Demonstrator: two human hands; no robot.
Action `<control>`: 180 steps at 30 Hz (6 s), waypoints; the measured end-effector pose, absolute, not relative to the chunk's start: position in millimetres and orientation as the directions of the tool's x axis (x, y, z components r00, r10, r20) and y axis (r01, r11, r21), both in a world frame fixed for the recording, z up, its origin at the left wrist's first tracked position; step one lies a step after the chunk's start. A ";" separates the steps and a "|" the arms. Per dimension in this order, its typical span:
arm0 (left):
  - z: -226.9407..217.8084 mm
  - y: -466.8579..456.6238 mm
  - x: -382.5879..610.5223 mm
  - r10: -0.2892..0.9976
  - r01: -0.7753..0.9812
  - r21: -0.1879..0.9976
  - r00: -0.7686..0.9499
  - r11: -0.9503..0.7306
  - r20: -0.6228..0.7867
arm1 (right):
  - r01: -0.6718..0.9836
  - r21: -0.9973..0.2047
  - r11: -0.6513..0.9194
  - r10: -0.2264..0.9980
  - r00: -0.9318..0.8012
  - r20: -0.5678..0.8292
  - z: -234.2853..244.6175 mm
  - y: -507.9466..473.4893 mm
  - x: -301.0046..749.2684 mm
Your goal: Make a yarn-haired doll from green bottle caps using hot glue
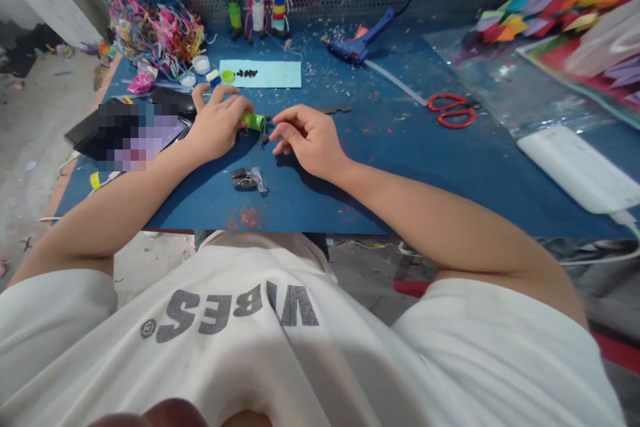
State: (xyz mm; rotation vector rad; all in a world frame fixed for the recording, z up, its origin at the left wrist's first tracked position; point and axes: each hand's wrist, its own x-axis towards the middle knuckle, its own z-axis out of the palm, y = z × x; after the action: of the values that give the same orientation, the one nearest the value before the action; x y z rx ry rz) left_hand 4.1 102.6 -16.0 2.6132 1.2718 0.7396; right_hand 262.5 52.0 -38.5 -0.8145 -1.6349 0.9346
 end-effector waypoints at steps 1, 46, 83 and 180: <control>-16.5 102.4 4.4 0.774 0.704 0.334 0.516 -0.627 0.367 | 0.053 -0.890 0.452 0.874 -0.224 0.430 -37.9 51.9 262.6; 23.6 44.3 5.2 0.773 0.820 0.147 0.439 -0.553 0.458 | -0.203 -0.974 -0.104 0.966 -0.253 -0.050 -9.2 36.2 248.2; 28.3 36.7 5.8 0.764 0.804 0.143 0.469 -0.577 0.443 | -0.115 -0.986 -0.122 0.939 -0.335 -0.077 -6.3 38.8 255.1; 4.6 37.2 3.6 -0.240 0.380 -0.441 0.471 -0.813 0.849 | 0.224 -0.885 0.407 0.813 -0.531 0.239 76.0 160.5 292.4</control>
State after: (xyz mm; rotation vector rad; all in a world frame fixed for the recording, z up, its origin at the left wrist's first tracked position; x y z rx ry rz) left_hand 3.6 37.2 4.6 3.1632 0.1715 2.0188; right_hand 292.4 160.5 76.0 -0.8805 -1.9844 1.1056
